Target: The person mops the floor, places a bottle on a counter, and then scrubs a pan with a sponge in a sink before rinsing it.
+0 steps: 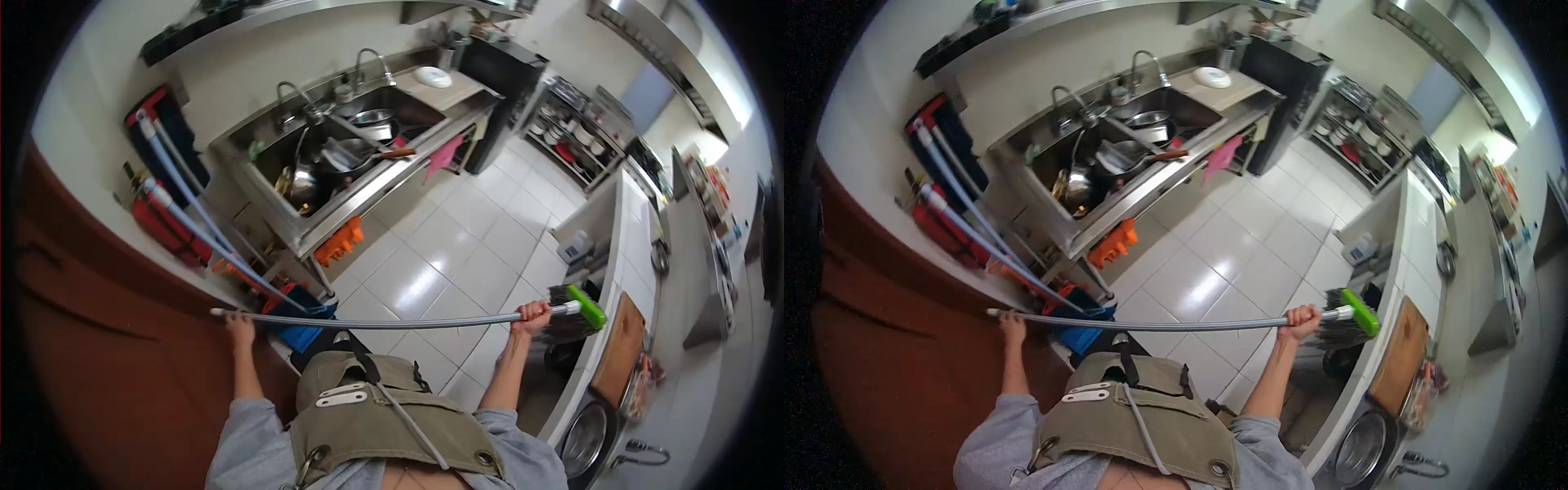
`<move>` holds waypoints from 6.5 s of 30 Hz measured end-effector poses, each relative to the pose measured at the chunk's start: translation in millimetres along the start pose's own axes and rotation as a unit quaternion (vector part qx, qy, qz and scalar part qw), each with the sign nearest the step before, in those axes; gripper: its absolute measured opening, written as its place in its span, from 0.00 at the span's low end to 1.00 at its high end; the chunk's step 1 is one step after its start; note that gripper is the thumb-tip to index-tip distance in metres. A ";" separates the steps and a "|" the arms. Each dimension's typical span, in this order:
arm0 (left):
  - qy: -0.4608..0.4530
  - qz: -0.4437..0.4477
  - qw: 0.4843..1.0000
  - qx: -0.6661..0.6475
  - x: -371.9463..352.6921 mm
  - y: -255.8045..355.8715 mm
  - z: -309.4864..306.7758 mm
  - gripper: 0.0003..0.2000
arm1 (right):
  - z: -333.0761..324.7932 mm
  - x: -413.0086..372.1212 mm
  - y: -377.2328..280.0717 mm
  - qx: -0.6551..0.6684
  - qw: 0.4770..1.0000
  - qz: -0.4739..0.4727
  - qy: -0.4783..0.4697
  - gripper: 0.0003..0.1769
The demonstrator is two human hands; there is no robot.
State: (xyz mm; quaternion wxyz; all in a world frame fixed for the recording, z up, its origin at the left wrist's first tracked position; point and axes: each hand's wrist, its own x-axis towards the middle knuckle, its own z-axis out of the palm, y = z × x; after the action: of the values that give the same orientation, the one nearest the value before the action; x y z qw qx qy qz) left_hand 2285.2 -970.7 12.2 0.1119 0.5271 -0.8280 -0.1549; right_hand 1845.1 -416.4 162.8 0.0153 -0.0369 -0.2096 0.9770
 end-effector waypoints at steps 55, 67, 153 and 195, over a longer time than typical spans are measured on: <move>0.502 0.070 0.762 -0.403 263.3 226.0 -138.5 0.19 | -145.6 -188.8 200.2 -0.667 0.470 0.556 -0.157 0.21; 0.580 0.053 0.691 -0.428 321.5 225.4 -172.9 0.16 | -131.3 -183.4 242.2 -0.685 0.430 0.581 -0.094 0.20; -0.644 0.315 0.693 0.074 -72.1 227.8 42.2 0.16 | -62.0 -284.2 -15.3 -0.751 0.453 0.476 0.069 0.28; -0.717 0.181 0.658 0.141 135.6 111.3 60.5 0.18 | 27.5 -198.3 238.2 -0.746 0.123 0.645 -0.110 0.20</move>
State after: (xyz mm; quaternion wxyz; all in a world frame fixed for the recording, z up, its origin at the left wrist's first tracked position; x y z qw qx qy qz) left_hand 2114.0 -1041.2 0.7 -0.5661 0.1015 -0.7426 -0.3431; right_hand 2037.2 -653.8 103.0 -0.6792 -0.0436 -0.7323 -0.0223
